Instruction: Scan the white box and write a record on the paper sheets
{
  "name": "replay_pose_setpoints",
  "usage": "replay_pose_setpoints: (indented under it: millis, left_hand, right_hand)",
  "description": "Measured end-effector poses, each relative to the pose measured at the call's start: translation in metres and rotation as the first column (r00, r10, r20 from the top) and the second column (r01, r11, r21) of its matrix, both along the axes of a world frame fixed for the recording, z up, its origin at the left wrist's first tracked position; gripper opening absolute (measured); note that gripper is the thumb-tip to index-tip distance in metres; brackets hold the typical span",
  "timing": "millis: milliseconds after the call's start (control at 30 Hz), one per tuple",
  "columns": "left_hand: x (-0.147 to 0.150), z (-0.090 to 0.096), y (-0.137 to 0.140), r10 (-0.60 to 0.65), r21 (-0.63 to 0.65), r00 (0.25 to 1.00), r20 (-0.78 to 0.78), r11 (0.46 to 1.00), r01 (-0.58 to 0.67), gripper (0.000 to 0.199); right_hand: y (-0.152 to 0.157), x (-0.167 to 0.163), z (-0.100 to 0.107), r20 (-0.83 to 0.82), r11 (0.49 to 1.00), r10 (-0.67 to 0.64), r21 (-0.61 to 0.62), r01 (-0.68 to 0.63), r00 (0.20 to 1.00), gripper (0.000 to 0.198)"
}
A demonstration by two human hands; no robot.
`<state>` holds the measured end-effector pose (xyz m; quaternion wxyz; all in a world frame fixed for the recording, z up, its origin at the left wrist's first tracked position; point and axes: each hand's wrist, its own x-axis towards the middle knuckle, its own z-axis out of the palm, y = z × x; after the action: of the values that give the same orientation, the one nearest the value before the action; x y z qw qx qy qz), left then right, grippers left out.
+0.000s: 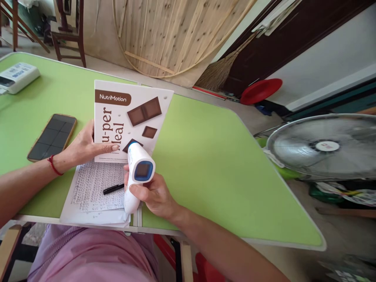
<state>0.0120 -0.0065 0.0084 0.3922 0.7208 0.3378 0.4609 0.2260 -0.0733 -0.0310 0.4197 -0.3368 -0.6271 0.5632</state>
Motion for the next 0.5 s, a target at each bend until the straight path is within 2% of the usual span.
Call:
replay_pose_setpoints:
  millis: [300, 500]
  left_hand:
    - [-0.0004, 0.0014, 0.0003, 0.007, 0.007, 1.000, -0.016, 1.000, -0.006, 0.051]
    - [-0.0003, 0.0021, 0.0003, -0.041, -0.004, 0.999, 0.012, 0.999, 0.041, 0.051]
  right_hand:
    - [-0.0001, 0.0003, 0.0028, -0.034, 0.999, 0.036, 0.017, -0.035, 0.999, 0.029]
    - [0.0019, 0.0004, 0.0020, -0.027, 0.999, 0.033, 0.008, -0.033, 0.999, 0.027]
